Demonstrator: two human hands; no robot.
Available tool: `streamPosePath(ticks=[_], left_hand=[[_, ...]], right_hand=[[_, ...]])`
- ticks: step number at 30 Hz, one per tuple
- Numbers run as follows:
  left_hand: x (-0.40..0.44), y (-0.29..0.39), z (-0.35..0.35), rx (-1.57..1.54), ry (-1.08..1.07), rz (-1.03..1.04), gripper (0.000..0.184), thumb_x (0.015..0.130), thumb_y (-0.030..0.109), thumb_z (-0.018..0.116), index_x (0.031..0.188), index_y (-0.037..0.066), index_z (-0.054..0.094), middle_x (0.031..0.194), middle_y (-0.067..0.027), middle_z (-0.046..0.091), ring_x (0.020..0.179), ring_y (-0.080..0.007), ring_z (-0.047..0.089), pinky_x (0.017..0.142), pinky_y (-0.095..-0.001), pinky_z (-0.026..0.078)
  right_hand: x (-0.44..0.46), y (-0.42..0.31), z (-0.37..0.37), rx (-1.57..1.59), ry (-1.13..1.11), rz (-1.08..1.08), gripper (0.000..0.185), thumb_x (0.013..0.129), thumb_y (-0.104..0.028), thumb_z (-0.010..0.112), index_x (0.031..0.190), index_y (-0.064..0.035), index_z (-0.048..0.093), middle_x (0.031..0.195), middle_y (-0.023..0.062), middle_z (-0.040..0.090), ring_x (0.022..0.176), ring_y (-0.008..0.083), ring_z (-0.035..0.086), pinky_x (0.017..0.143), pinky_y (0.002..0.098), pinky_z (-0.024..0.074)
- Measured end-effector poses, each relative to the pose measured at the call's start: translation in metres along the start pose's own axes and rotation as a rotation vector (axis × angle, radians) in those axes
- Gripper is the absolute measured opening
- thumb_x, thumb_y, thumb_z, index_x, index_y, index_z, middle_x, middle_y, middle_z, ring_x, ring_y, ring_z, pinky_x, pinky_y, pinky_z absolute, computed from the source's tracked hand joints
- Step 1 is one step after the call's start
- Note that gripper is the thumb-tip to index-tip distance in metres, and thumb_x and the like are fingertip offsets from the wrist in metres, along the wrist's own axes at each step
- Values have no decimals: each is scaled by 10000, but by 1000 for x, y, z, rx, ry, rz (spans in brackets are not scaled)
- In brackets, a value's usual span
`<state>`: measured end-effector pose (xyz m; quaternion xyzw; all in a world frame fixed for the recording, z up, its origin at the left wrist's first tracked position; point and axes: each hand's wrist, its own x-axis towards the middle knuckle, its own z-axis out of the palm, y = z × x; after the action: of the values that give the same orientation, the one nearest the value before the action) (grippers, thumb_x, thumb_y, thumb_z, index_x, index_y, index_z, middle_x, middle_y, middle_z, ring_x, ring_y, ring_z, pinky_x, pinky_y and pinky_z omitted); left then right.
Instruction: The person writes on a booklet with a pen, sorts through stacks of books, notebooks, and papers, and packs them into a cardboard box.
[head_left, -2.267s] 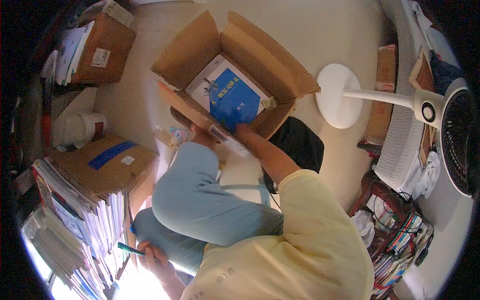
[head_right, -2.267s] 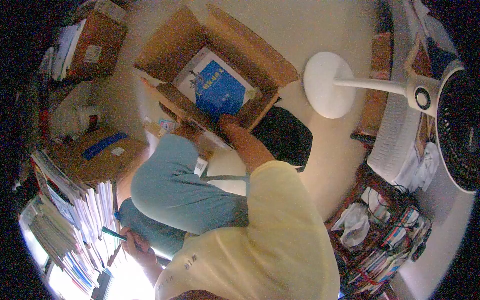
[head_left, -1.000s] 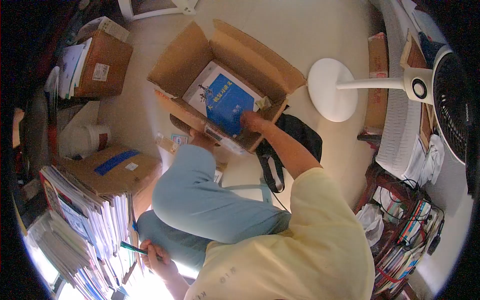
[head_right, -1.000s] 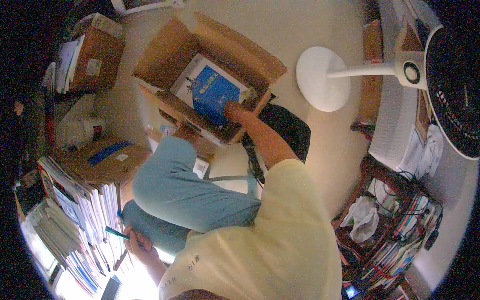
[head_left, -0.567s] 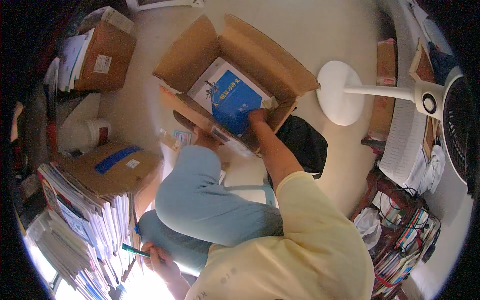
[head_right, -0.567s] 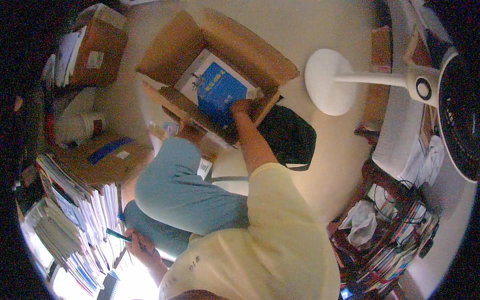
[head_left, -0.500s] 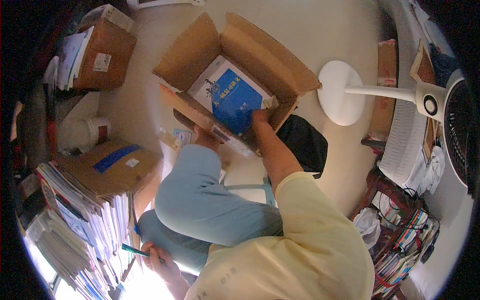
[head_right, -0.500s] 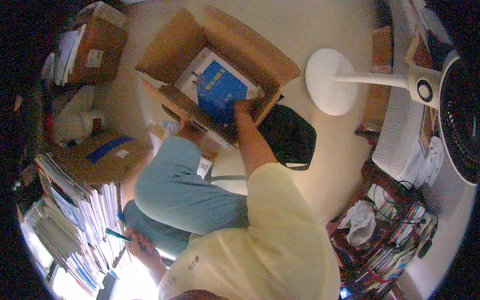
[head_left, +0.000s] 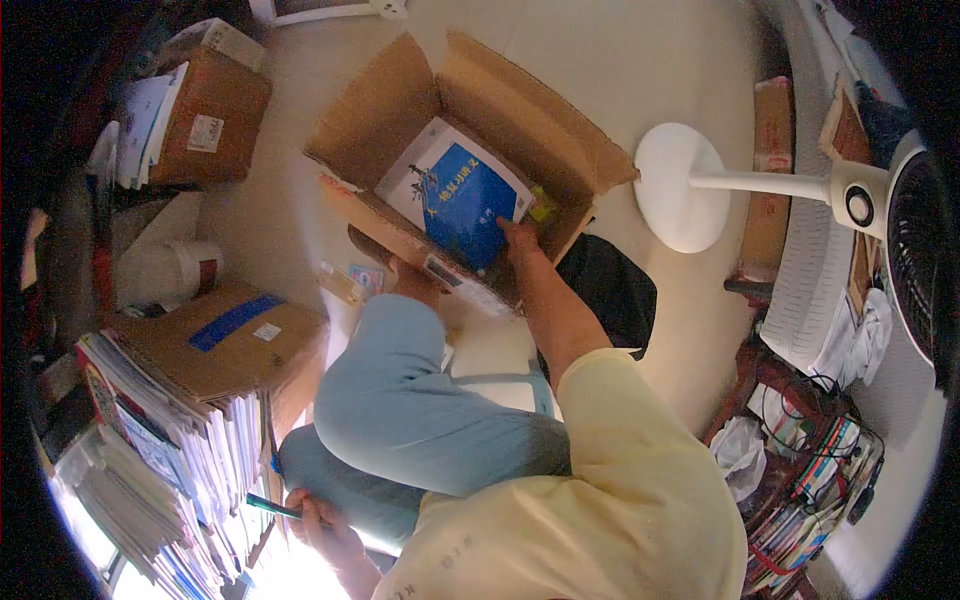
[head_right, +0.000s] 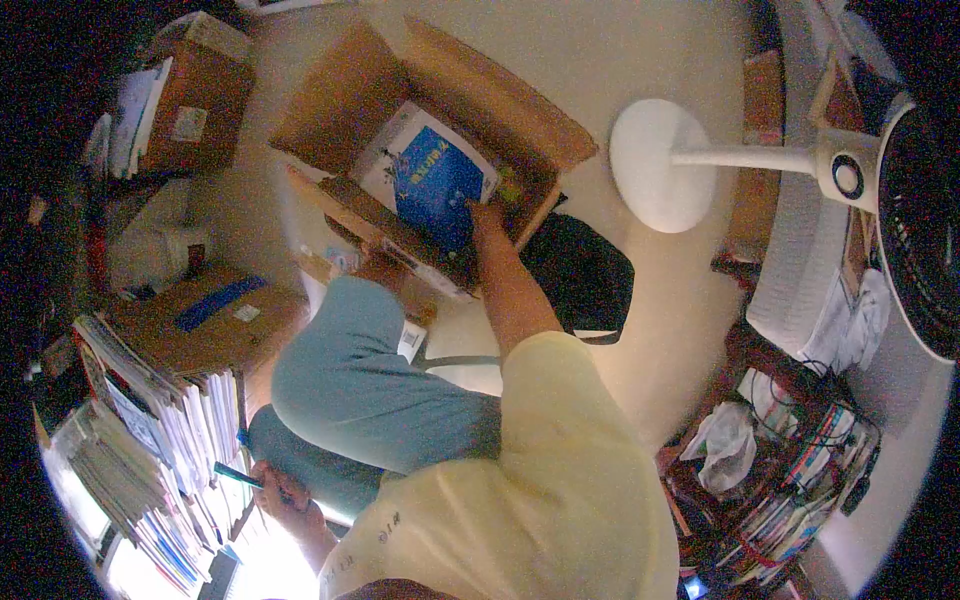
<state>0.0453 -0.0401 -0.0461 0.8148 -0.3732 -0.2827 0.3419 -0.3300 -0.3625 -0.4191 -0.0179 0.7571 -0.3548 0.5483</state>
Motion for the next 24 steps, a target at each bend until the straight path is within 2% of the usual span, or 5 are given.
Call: streamPosePath(ticks=[6, 8, 11, 17, 24], left_hand=[[-2, 7, 2, -99, 58, -179, 278, 934, 10, 463, 1207, 42, 498, 1113, -181, 539, 883, -275, 515, 728, -358, 425], [-3, 8, 3, -122, 62, -195, 275, 934, 14, 473, 1206, 42, 498, 1114, -184, 540, 885, -276, 515, 724, -364, 426], [-3, 8, 5, -137, 61, -150, 279, 927, 6, 469, 1201, 46, 504, 1138, -175, 532, 800, -216, 530, 656, -320, 431], [2, 54, 29, -699, 28, -203, 175, 916, 45, 493, 1081, 24, 550, 677, -16, 501, 436, -40, 300, 397, -164, 216], [-6, 64, 36, -710, 86, -166, 148, 934, 101, 509, 1025, 6, 577, 560, 22, 429, 401, -30, 289, 350, -184, 171]], right_hand=[[-25, -7, 4, -229, 198, -422, 446, 771, -193, 732, 1140, 4, 578, 1048, 137, 669, 927, 342, 640, 790, 400, 501], [-47, -28, 1, 208, -68, -255, 409, 772, -197, 727, 1111, -15, 588, 996, 129, 668, 825, 298, 648, 713, 402, 513], [-50, -59, 9, 192, -262, -215, 357, 781, -180, 713, 1084, -37, 588, 968, 110, 655, 788, 251, 639, 635, 400, 512], [-172, -191, 42, 192, -426, -255, 215, 789, -123, 694, 944, -32, 576, 828, 92, 632, 695, 200, 629, 487, 330, 513], [-322, -241, -40, 136, -687, -569, 282, 774, -130, 698, 1006, -14, 588, 883, 106, 656, 765, 208, 650, 646, 364, 555]])
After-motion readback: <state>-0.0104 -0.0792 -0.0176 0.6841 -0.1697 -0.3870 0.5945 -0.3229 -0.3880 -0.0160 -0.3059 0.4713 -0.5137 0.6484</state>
